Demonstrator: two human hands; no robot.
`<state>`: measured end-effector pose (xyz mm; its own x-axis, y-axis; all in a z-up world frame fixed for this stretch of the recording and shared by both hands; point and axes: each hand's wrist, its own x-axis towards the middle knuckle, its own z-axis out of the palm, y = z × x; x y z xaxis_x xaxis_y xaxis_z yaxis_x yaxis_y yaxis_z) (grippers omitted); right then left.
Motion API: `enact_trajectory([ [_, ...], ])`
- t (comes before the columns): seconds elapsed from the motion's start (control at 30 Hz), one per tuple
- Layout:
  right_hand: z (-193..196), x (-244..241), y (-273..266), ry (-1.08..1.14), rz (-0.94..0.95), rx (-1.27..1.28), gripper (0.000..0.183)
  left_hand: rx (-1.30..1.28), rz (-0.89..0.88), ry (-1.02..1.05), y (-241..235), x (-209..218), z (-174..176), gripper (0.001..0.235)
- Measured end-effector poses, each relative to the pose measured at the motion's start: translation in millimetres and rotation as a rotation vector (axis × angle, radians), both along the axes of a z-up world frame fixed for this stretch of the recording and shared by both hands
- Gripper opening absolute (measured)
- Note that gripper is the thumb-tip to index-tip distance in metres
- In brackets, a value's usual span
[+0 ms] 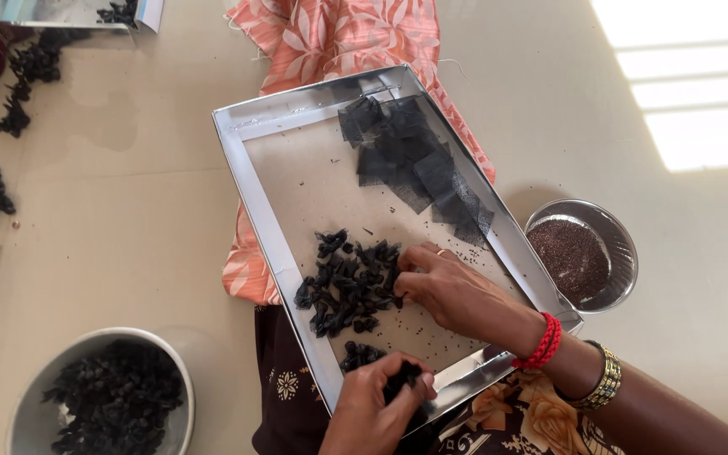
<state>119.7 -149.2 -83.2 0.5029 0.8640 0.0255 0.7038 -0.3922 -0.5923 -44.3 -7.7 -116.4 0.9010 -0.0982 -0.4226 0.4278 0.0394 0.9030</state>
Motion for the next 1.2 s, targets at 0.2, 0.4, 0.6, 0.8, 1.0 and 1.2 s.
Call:
enact_trajectory([
  [0.2, -21.1, 2.8, -20.9, 0.172, -0.082, -0.105, 0.009, -0.162, 0.32, 0.187, -0.3, 5.7, 11.8, 0.019],
  [0.4, 57.1, -12.0, -34.2, 0.261, 0.103, 0.143, 0.01, -0.445, 0.575, 0.223, 2.6, 17.6, 21.0, 0.02],
  [0.6, 84.1, -25.4, -38.6, 0.365, 0.176, 0.184, 0.019, -0.435, 0.403, 0.191, -5.6, 21.1, 26.0, 0.023],
  [0.8, 87.0, -32.8, -42.5, 0.373, 0.07, 0.105, 0.012, -0.44, 0.341, 0.185, -5.1, 24.9, 22.4, 0.019],
  [1.0, 79.3, -38.9, -48.3, 0.383, -0.031, 0.171, 0.011, -0.371, 0.246, 0.16, 0.5, 32.9, 36.6, 0.018],
  [1.2, 69.9, -42.2, -47.6, 0.585, -0.366, 0.316, 0.044, -0.362, 0.267, 0.181, -3.6, 38.0, 40.5, 0.019],
])
